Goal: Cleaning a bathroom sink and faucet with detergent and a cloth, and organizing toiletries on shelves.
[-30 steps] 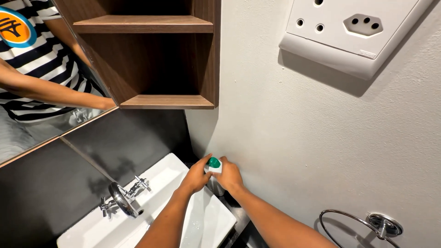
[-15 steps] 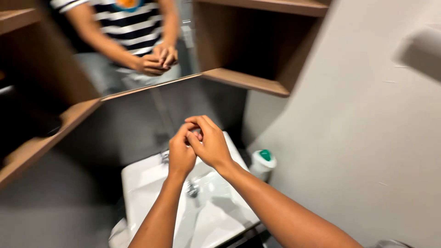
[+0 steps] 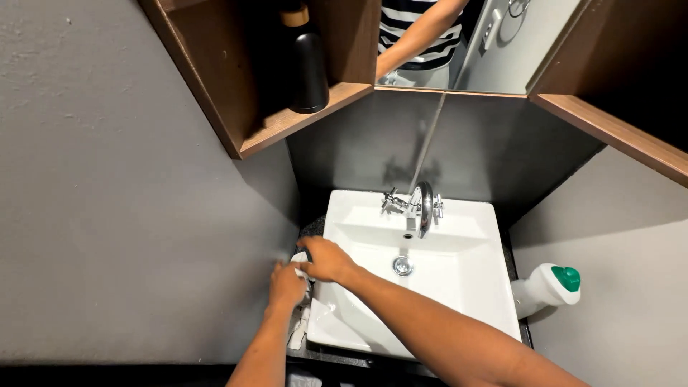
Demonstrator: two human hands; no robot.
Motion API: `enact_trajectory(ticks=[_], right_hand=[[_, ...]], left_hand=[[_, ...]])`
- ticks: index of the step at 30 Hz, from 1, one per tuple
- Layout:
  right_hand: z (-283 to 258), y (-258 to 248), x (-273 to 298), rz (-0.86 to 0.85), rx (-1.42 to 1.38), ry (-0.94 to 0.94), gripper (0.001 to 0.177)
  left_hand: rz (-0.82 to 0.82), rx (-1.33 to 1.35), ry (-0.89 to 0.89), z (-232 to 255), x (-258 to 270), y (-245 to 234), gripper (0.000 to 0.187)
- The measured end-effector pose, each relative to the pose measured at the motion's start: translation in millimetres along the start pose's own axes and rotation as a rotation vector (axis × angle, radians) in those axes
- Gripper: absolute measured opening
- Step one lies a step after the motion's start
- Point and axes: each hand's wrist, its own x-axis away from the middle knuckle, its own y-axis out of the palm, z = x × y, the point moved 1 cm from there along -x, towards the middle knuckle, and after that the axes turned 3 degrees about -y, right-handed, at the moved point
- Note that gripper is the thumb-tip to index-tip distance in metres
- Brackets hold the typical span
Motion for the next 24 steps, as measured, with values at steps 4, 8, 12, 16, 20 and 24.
enact_trajectory(ticks=[4,8,12,16,20,24], right_hand=[[22.5,8.0,13.6,-0.036,0.004,0.056,0.051],[33.5,-18.9,32.2,-0.094,-0.019,0.125,0.045],[58.0,-34.5,47.6,-0.087,-0.113,0.185,0.041],[83.5,-39.7,54.6,-0.058,-0.169,0.236,0.042],[79.7,-45.0,51.4,-0.019,-0.190,0.261,0.052],[33.1,-73.2,49.1,0.020,-0.672,0.410,0.094]], left_hand=[[-0.248,-0.119,-0.137,-14.8,5.7,29.5,0.068],[-0.280,0.187,-0.206,-53.7,-6.7,81.2,0.071],[-0.351,0.002,-0.471,-78.3,-14.4,111.5,0.087],[-0.253,0.004,-0.500,-75.3,-44.2,126.6,0.057],[0.072,0.271,-0.376,15.1,-53.3,51.4,0.050],[-0.011,0.723,-0.189,105.8,-46.7,-9.3,0.042]])
